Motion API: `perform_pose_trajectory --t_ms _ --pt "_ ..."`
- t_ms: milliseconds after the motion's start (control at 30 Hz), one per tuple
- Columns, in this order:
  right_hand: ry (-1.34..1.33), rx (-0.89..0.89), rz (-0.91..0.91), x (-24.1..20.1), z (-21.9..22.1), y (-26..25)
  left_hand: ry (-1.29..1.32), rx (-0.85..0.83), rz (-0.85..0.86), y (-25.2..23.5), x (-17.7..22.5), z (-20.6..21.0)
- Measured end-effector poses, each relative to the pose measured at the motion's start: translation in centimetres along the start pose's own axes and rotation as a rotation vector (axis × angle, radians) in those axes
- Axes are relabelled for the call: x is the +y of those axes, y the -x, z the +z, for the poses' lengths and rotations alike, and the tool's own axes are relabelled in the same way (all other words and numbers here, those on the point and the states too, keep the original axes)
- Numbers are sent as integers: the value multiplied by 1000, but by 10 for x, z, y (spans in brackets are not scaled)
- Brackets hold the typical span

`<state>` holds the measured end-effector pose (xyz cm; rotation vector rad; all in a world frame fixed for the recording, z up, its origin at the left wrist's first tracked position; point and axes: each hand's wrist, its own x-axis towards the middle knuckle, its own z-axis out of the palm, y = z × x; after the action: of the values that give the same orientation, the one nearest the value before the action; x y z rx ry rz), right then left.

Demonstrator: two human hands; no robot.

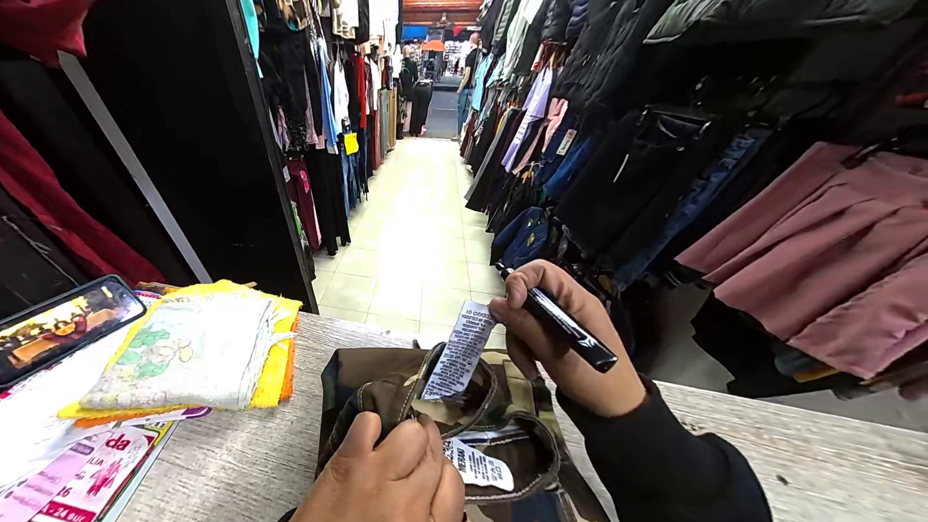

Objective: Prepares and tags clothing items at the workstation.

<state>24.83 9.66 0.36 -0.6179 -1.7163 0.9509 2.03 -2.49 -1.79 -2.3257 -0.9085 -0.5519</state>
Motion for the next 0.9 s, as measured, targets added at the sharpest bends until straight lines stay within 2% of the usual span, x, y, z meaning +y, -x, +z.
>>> perform_pose_trajectory --t_ms 233,367,467,533,667,733,900 --pt "-4 1 -16 2 0 1 -4 -5 -11 1 1 -2" --pt "154 104 -133 -2 -3 6 99 -92 -46 7 0 -25" --pt "276 114 -229 -20 -10 2 161 -131 -24 13 -3 -36" --pt "342 37 -282 -30 -14 5 191 -143 2 15 -7 -41" --pt "491 -322 -352 -36 -12 15 275 -143 40 20 -15 -50" --pt "569 -393 -369 -30 -5 17 344 -151 62 24 -19 -55" --pt "679 -95 -323 -26 1 13 450 -127 120 29 -29 -57"
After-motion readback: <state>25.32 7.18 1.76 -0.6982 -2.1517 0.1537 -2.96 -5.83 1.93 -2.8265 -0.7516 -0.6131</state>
